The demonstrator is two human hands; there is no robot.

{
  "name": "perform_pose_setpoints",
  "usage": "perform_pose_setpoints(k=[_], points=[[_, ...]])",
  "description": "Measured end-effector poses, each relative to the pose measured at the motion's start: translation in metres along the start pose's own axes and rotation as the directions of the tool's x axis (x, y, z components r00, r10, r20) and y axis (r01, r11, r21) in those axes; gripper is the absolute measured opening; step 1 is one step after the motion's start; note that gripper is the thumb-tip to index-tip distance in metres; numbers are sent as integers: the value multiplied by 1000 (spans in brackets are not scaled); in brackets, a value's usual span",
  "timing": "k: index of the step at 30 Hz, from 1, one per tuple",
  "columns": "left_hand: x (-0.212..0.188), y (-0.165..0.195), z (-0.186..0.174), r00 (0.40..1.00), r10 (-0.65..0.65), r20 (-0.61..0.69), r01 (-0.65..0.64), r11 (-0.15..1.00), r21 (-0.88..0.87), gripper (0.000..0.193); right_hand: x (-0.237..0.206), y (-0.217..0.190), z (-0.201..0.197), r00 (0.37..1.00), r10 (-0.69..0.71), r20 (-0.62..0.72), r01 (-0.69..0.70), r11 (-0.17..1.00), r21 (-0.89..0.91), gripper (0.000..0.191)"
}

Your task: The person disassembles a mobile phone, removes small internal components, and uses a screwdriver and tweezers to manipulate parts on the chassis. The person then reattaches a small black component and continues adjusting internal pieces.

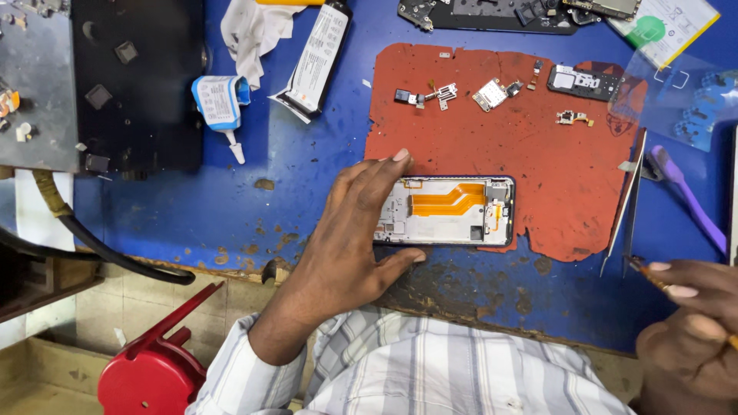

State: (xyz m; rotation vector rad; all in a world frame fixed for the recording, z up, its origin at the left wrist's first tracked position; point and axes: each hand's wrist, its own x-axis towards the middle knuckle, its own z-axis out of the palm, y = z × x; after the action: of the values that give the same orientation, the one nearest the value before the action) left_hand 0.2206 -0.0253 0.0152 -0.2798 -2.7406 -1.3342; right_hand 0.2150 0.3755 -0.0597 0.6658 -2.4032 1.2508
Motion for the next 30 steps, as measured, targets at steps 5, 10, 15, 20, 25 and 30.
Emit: perform_pose_setpoints(k=[5,10,15,20,25,30], points=[[-10,-7,-13,998,-53,16,54,998,-36,108,-9,-1,6,997,80,-3,-80,996,-34,26],[-23,-17,-39,999,-45,-19,45,998,41,107,-12,-2,15,984,177,18,-176,982,-62,21],[-31,-29,-45,999,-45,-29,46,999,20,100,-3,-5,23,955,290,62,-283,955,-93,17],[-26,-29,-43,999,13,-33,-13,1000,-5,98,23,-19,24,906,405,125,-388,911,-138,15],[-10,-22,-28,999,37,-1,-37,998,-54,99,66,-50,34,880,433,194,-385,891,-243,15],[1,-18,-23,999,37,22,-38,999,16,96,110,-71,56,948,216,235,-109,911,-398,16]])
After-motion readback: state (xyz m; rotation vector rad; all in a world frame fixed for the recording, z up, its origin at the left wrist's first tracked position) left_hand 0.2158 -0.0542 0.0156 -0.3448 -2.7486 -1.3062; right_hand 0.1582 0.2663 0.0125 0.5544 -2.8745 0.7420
